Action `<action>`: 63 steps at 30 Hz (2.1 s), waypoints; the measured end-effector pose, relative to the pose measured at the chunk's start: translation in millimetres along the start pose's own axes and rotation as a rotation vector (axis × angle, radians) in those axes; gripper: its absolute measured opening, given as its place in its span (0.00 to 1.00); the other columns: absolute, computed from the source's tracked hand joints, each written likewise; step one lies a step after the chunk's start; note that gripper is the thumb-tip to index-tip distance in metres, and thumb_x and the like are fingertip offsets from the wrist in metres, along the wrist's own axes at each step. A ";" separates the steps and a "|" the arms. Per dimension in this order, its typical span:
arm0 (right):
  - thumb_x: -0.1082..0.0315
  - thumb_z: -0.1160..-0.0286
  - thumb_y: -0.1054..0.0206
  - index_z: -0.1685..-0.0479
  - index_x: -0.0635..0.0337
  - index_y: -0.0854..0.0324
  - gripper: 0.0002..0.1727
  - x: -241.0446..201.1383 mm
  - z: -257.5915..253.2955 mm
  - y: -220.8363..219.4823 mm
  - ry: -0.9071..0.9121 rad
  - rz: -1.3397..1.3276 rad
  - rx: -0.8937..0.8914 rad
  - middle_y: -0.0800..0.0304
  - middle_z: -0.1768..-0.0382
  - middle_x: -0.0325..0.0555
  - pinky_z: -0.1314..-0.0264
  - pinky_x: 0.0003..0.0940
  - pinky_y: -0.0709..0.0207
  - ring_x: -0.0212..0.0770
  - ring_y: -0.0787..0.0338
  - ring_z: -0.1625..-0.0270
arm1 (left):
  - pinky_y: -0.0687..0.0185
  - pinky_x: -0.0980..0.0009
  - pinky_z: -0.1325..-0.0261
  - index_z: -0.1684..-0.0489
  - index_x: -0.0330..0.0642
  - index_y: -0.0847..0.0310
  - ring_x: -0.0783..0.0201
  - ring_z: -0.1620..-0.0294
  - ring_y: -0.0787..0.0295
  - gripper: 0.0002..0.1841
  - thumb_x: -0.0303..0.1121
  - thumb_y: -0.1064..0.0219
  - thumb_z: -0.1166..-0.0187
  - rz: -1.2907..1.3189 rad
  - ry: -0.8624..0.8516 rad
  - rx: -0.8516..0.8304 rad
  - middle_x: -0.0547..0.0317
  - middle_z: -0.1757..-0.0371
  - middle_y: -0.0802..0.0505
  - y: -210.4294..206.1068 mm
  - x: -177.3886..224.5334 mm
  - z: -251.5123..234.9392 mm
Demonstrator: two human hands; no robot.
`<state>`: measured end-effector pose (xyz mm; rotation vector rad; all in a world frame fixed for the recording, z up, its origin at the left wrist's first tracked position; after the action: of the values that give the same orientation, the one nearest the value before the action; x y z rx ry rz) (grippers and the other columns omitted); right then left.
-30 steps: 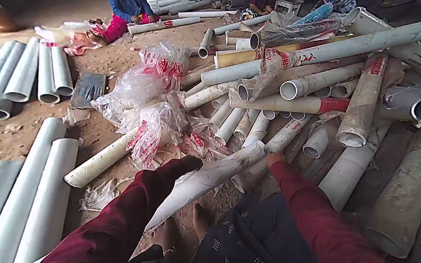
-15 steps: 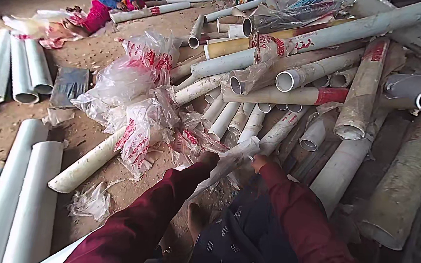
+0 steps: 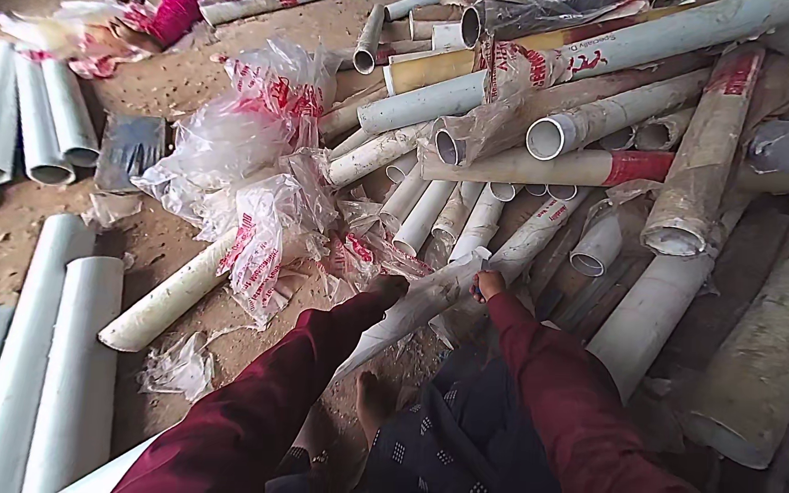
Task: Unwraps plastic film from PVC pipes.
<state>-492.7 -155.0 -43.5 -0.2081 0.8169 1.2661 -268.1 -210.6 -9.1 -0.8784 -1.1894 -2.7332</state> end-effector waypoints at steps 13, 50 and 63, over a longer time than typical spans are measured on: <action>0.68 0.04 0.56 0.54 0.65 0.28 0.14 31.0 58.9 -60.4 -0.035 0.189 -0.303 0.27 0.85 0.37 0.87 0.20 0.39 0.27 0.30 0.89 | 0.33 0.41 0.23 0.39 0.23 0.19 0.33 0.30 0.18 0.21 0.33 0.53 0.05 0.041 -0.029 0.084 0.25 0.39 0.12 4.0 -3.3 3.0; 0.66 0.04 0.55 0.55 0.63 0.27 0.14 12.5 23.5 -36.8 -0.042 -0.068 -0.164 0.29 0.82 0.37 0.86 0.21 0.38 0.28 0.31 0.87 | 0.29 0.42 0.26 0.38 0.26 0.18 0.37 0.35 0.14 0.21 0.35 0.53 0.04 0.096 0.009 0.153 0.29 0.43 0.10 2.4 -5.6 12.2; 0.68 0.05 0.55 0.53 0.66 0.28 0.13 7.7 32.2 -21.9 -0.018 -0.117 -0.064 0.28 0.83 0.39 0.86 0.22 0.39 0.29 0.31 0.89 | 0.27 0.43 0.28 0.40 0.24 0.18 0.36 0.38 0.13 0.21 0.34 0.53 0.05 0.077 -0.030 0.175 0.28 0.45 0.10 2.9 -6.1 11.9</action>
<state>-458.6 -138.2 -31.9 -0.2917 0.7393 1.1827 -256.5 -205.6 -3.8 -0.9255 -1.3450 -2.5191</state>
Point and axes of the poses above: each hand's wrist, its own z-axis away from the middle knuckle, its own y-axis out of the back of the hand, x = y × z, the point moved 10 cm from there along -z, towards the middle knuckle
